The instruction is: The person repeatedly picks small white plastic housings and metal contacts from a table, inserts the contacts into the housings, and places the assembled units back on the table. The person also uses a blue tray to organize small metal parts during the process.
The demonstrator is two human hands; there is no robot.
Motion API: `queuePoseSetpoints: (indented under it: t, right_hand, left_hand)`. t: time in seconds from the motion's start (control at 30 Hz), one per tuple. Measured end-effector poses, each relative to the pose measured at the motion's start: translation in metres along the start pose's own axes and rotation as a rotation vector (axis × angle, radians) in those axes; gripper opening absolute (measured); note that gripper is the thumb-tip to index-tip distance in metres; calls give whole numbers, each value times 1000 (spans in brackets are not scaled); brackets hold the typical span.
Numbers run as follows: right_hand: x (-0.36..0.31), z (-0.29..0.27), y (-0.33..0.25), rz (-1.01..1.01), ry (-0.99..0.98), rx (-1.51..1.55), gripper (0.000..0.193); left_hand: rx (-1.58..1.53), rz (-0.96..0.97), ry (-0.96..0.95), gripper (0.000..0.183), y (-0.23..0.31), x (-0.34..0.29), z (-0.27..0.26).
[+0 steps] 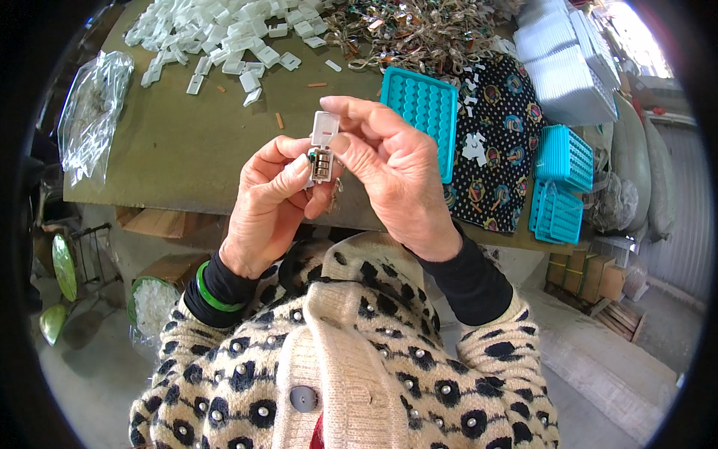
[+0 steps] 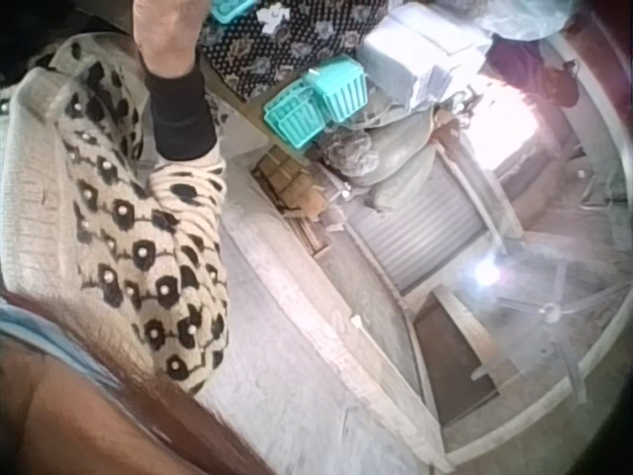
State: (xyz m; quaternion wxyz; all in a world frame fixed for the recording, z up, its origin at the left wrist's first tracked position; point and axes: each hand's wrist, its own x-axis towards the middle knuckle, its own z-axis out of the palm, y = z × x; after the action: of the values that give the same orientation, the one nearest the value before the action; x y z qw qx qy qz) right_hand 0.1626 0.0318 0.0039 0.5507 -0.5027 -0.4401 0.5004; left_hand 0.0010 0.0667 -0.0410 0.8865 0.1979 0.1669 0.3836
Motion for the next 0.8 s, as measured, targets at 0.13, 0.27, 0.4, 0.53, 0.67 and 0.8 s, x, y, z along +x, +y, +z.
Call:
queuePoseSetpoints:
  t: [0.13,0.27,0.4,0.53,0.67,0.8]
  right_hand:
    - [0,1,4,-169,129,-189,17]
    - [-7,2,8,-245,169,-327,17]
    - [-5,0,15,-461,184,-448,13]
    - [3,-5,20,-815,137,-580,18]
    - [-3,-6,16,-690,82,-453,17]
    - [-19,-1,12,-575,16,-386,28]
  left_hand:
    - [52,-27,70,18,0,1,-1]
    - [42,-41,53,20,-1,1,0]
    - [-22,-46,-24,19,-4,0,1]
    - [-72,-17,-78,17,-10,0,5]
    - [-57,-11,-78,16,-10,-1,9]
    - [-13,30,-2,15,-12,0,13]
